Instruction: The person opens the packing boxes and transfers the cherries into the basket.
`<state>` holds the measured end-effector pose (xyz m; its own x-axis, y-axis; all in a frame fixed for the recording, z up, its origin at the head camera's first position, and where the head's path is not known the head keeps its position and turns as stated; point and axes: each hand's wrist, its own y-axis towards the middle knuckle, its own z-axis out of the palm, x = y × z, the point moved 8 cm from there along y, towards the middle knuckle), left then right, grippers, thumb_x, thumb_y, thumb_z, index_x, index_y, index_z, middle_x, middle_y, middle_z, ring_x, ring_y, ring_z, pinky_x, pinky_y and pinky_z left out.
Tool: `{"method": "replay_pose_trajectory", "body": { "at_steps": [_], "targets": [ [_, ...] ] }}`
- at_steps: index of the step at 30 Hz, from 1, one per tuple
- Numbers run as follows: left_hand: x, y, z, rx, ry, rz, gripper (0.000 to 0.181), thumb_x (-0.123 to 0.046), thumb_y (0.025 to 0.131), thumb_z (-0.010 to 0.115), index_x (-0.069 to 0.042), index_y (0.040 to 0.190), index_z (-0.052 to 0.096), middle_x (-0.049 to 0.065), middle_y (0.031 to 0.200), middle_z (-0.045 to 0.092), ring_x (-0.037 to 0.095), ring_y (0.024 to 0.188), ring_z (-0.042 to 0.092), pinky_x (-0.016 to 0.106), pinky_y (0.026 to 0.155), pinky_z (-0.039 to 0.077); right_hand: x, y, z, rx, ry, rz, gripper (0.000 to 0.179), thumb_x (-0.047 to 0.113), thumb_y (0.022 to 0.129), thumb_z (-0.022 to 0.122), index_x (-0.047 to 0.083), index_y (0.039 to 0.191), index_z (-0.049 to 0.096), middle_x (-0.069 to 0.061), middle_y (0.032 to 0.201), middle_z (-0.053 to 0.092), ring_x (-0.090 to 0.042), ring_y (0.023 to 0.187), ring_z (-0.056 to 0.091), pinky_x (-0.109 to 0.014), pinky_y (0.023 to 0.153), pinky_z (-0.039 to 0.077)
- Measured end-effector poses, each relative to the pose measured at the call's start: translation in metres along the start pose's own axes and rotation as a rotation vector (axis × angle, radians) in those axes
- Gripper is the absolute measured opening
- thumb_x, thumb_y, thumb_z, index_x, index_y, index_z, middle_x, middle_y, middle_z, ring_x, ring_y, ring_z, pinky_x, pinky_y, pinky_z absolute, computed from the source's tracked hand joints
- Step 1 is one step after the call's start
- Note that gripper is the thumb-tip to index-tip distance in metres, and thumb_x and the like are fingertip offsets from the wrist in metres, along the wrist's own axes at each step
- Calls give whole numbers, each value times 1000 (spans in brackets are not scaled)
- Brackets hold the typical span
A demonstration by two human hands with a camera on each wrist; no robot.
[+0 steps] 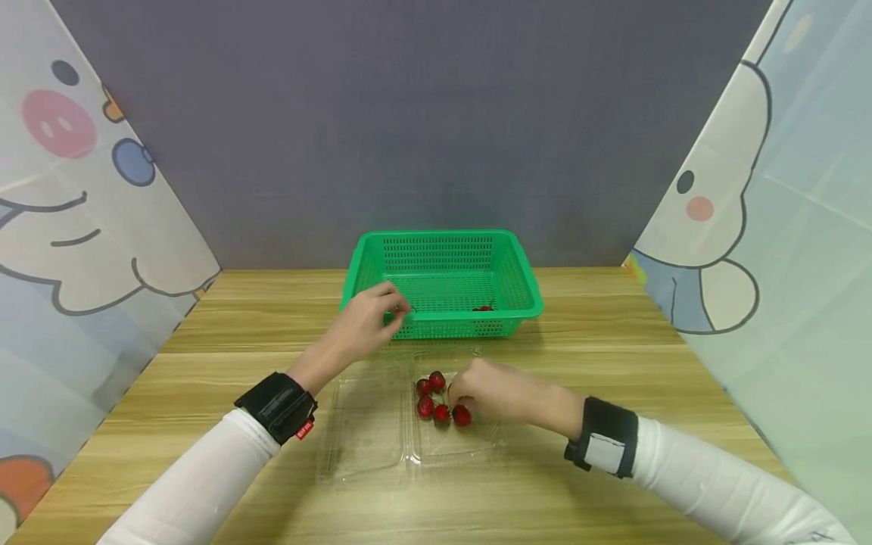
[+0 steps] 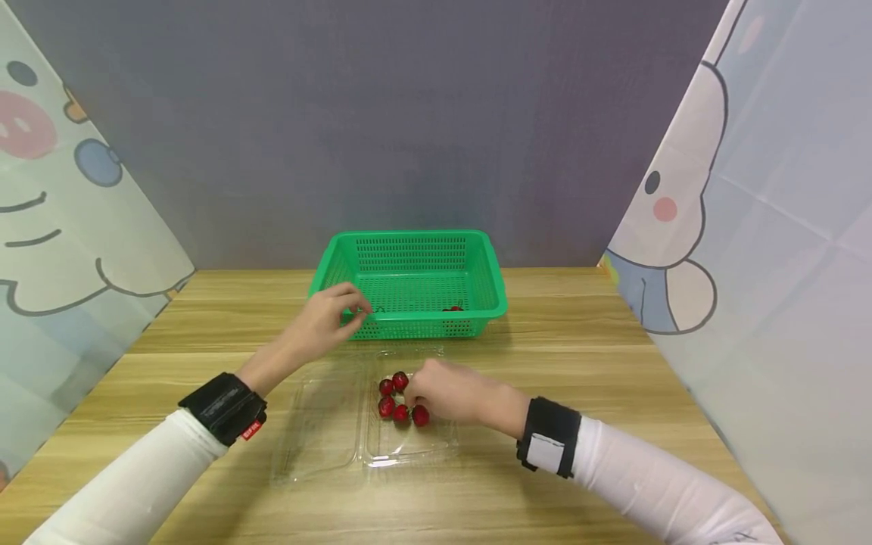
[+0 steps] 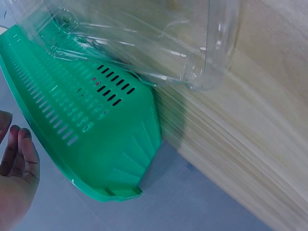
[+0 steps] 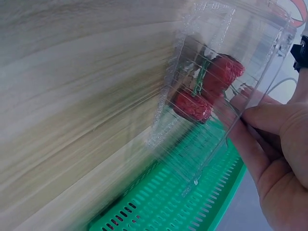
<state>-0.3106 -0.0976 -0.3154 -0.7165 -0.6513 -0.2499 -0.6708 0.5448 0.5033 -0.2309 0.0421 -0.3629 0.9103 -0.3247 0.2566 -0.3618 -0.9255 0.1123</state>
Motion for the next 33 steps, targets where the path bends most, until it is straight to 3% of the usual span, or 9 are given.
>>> {"method": "replay_pose_trajectory", "body": {
  "at_steps": [5,16,22,33],
  "targets": [
    [-5,-2,1,-18,0,39,12,0,88,68,-8,96,72,0,98,60,20,86,65,22,75,48,-2,-2,-2,-10,17,11,16,-6,87,69,8,88,75,5,89,70,-5,83,67,-4,74,42],
    [-15,-7,9,-8,-31,146,14,2,87,69,-11,94,71,-4,94,61,8,81,61,15,70,46,-4,-4,-11,-69,-26,-14,15,-7,86,70,7,87,75,4,87,69,-4,79,67,-8,71,44],
    [-19,-10,15,12,-48,189,15,2,87,71,-12,94,70,-5,94,60,9,80,61,21,68,49,-6,-4,-16,-97,-36,-18,16,-8,85,70,7,88,75,3,87,70,-7,78,68,-8,70,44],
    [-25,-13,21,51,-91,243,14,1,88,70,-10,96,71,-2,95,62,8,80,61,18,68,48,-8,-6,-28,-118,-50,10,15,-7,86,71,7,88,75,2,84,69,-7,78,68,-9,72,45]
  ]
}}
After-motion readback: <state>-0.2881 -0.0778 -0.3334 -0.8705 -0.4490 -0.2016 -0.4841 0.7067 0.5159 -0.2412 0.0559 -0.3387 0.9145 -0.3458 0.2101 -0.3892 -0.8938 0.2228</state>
